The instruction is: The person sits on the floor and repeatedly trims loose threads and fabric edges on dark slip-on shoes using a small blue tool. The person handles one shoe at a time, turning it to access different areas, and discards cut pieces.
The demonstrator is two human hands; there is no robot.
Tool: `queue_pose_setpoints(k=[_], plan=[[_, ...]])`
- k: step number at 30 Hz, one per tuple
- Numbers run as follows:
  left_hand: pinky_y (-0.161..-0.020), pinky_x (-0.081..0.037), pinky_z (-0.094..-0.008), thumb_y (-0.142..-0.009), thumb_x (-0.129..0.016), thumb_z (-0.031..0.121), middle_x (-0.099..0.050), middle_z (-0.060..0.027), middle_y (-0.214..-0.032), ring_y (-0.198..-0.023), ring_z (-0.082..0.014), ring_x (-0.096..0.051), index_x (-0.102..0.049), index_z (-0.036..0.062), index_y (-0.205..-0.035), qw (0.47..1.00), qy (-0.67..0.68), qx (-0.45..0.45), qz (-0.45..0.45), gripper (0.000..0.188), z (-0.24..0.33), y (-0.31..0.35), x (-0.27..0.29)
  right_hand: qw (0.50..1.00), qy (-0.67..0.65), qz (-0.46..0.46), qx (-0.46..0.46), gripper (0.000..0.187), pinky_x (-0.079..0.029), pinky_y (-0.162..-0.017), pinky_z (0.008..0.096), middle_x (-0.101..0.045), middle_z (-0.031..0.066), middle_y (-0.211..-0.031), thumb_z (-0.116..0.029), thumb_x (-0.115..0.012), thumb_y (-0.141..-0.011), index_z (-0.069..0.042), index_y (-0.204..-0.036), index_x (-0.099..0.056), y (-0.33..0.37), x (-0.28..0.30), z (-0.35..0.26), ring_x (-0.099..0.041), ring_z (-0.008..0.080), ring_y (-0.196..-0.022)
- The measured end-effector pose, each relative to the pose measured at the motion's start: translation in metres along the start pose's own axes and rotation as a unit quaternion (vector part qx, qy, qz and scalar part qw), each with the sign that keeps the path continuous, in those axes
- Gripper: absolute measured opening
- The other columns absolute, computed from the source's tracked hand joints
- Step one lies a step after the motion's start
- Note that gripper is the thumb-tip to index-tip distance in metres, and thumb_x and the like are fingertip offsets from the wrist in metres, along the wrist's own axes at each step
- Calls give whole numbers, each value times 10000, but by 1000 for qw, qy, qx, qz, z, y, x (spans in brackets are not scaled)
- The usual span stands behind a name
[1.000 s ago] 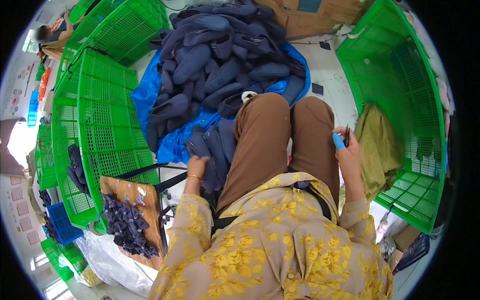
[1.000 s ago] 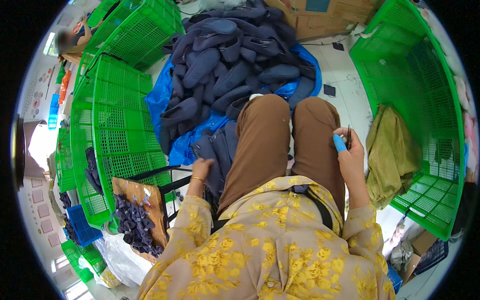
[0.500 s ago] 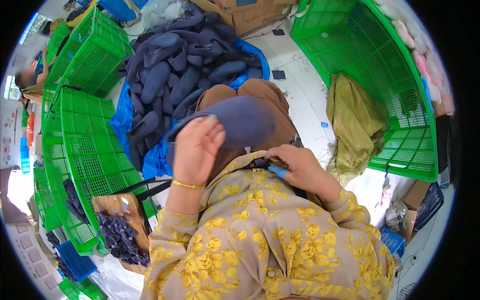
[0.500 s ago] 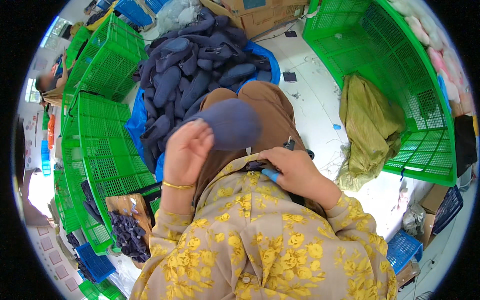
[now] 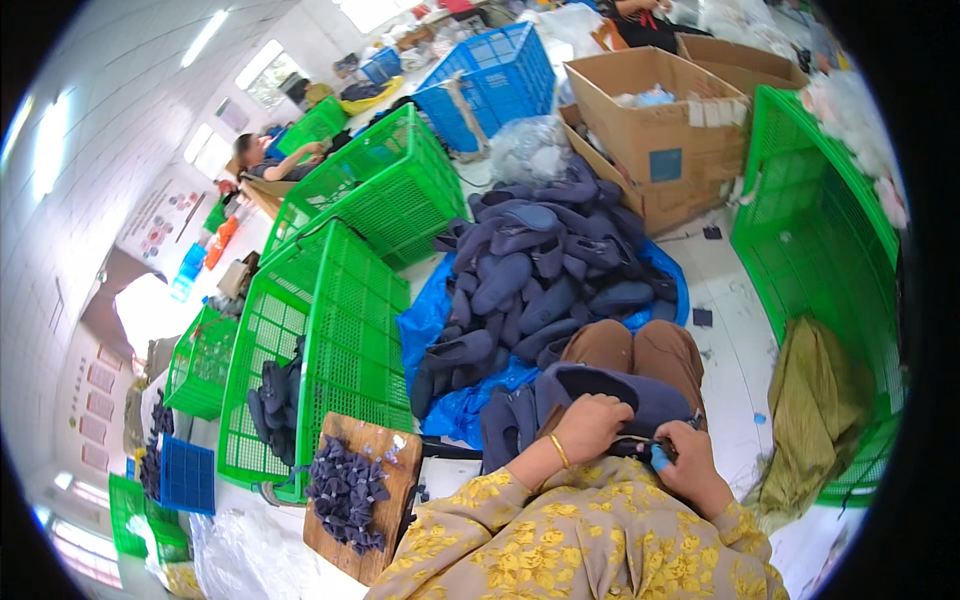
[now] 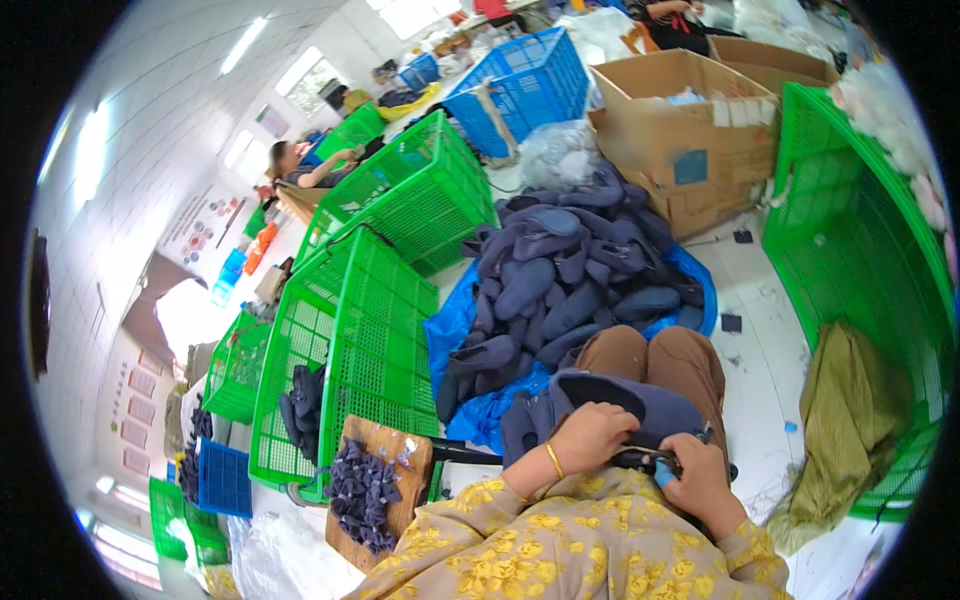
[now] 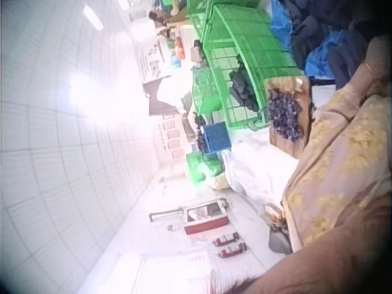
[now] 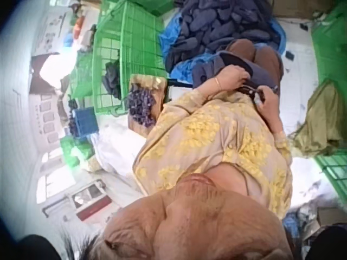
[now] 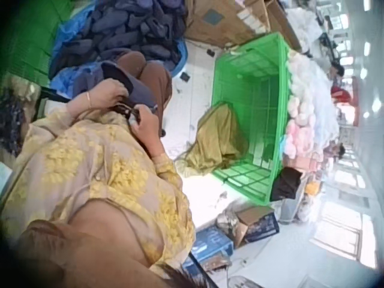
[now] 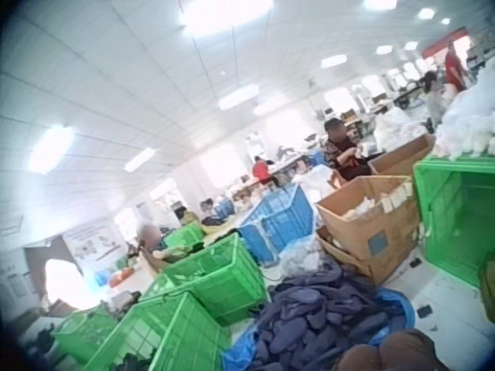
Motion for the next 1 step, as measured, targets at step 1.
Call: queue_pose_setpoints(k=[1], plan=[[-788, -488, -425, -803, -665, 117, -665, -117, -910, -907, -310, -631, -665, 88, -947, 1000, -8, -1, -6, 147, 0, 3, -2, 1000, -9, 5, -11, 234, -526, -647, 396, -664, 130, -840, -99, -715, -708, -77, -921, -622, 1, -3, 8, -667, 299, -716]])
Point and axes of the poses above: each hand's wrist, its own y-axis away from the middle knuckle, its own x-axis out of the back of the hand, z = x × y, the point moved 10 cm from there along -y, towards the middle knuckle
